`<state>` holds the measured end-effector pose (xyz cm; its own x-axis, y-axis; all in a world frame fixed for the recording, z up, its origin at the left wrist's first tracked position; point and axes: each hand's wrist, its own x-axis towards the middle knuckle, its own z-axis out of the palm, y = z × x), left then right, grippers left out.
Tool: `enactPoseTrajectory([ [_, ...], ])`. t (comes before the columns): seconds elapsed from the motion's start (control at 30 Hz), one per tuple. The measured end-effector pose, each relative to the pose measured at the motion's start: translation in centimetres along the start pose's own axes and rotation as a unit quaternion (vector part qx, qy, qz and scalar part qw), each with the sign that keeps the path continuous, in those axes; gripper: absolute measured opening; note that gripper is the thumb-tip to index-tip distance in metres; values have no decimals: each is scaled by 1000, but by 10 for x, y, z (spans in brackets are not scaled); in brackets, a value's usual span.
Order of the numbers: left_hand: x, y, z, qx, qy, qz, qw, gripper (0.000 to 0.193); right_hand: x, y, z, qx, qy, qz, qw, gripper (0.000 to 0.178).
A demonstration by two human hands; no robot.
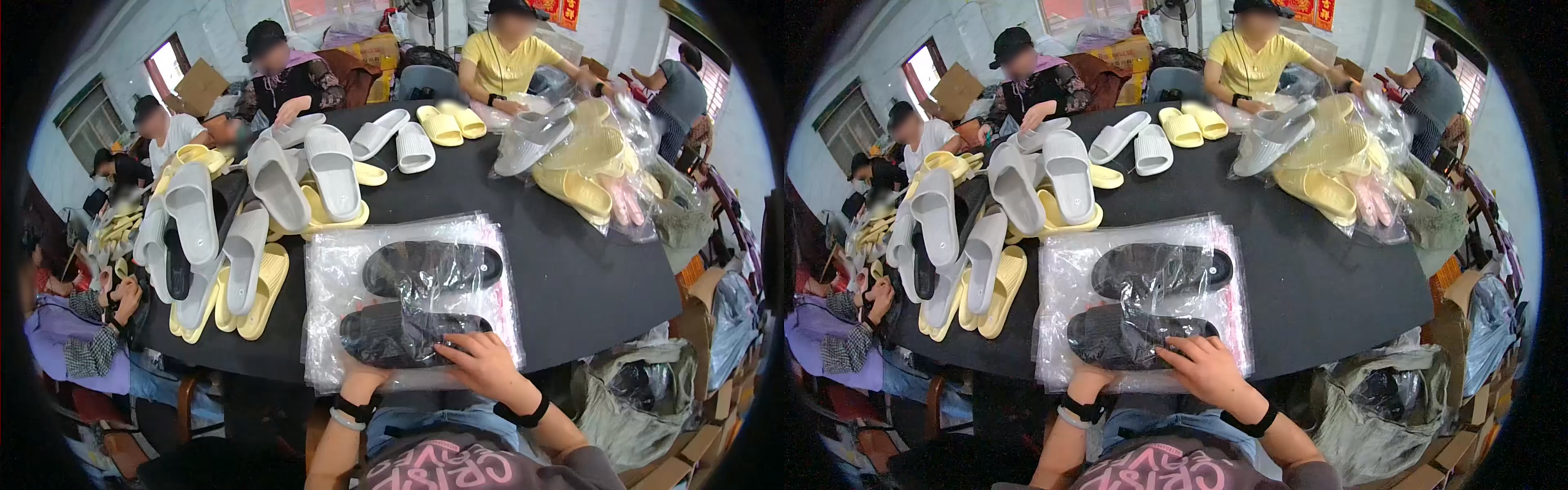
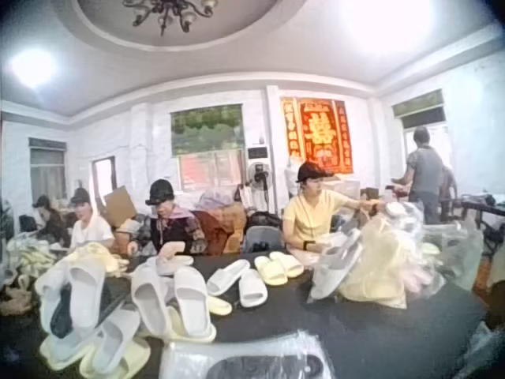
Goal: The person places pairs of slippers into clear plastic bags at a table. They handle yellow, white, gray, and black slippers, placing them into bags and setting the packaged items aside. Other people are working at the same table in the background.
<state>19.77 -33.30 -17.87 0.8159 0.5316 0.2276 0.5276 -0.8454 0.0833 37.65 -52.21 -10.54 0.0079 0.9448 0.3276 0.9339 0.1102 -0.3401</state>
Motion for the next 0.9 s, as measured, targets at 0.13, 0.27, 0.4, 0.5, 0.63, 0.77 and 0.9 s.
enactPoseTrajectory([
  [0.13, -3, -11, -13, -13, -17, 36, 999, 75, -15, 7, 18, 41, 69, 59, 995, 55],
  [0.27, -23, -36, -39, -54, 5, -126, 991, 63, -26, 10, 30, 66, 115, 80, 988, 62],
  [0.4, -58, -86, -47, 76, 38, -170, 982, 60, -31, 15, 23, 90, 156, 72, 981, 70],
  [0.5, -68, -94, -62, 71, 59, -259, 962, 48, -38, 15, 10, 143, 189, 113, 965, 78],
  [0.63, -73, -94, -72, -199, 162, -271, 928, 41, -42, 25, 3, 200, 239, 210, 927, 76],
  [0.77, -54, -76, -70, -409, 113, -272, 864, 44, -30, 36, -6, 175, 172, 226, 943, 66],
  [0.9, -42, -75, -58, -450, 219, -223, 837, 51, -14, 48, 5, 256, 243, 219, 910, 54],
])
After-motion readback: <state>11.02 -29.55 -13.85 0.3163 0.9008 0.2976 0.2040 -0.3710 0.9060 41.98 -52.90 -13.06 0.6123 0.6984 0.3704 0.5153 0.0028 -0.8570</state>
